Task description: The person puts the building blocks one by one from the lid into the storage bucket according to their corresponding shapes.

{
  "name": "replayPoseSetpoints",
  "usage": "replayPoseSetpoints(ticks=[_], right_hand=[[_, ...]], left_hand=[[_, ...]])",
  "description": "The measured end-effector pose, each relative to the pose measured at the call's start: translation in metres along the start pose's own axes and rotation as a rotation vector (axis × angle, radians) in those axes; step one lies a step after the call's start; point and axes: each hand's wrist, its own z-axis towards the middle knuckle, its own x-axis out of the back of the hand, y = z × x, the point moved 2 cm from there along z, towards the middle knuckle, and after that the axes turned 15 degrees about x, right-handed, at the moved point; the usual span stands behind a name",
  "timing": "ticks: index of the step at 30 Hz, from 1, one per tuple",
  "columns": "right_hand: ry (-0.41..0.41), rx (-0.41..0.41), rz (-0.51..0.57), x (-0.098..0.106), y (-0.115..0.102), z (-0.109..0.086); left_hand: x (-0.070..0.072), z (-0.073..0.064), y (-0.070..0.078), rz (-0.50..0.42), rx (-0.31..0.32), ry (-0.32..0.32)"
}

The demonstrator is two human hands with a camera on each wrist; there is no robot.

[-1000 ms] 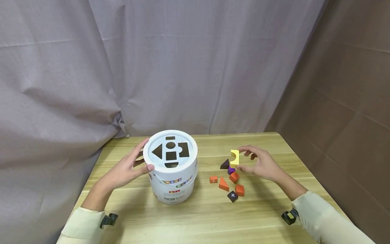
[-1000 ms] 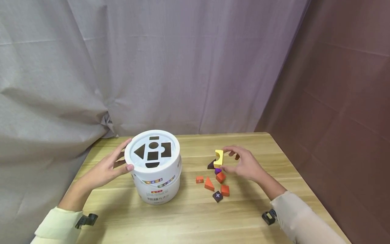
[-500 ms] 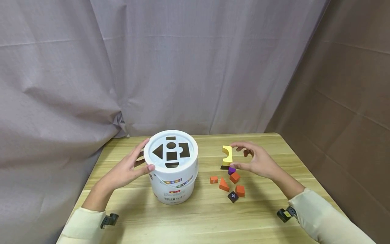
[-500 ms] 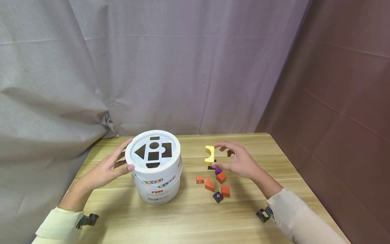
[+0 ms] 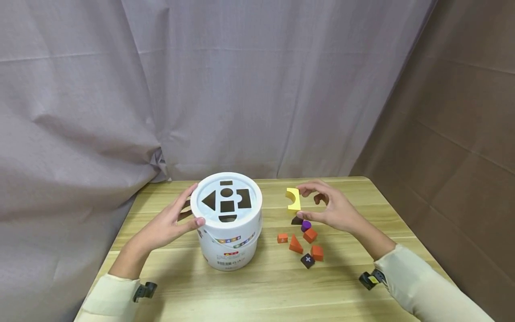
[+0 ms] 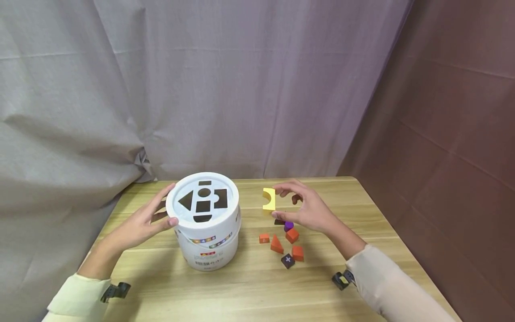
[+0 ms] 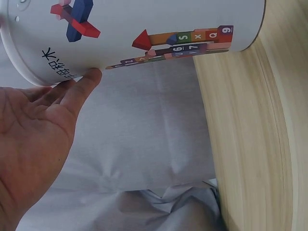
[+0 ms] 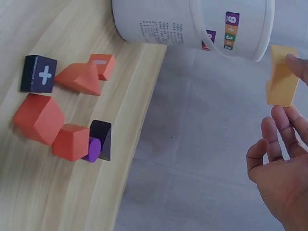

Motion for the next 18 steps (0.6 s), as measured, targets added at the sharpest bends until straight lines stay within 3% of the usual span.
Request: replayPoseSetpoints(ticks=[7, 18], right_hand=[[0.007, 0.048, 0.018, -0.006, -0.005, 0.012], [0.007, 0.051, 0.033, -0.014, -0.019, 0.032]], left_hand=[[0.0, -0.001, 0.001, 0.002, -0.005, 0.003], [0.001, -0.001, 0.001, 0.008, -0.007, 0.003]])
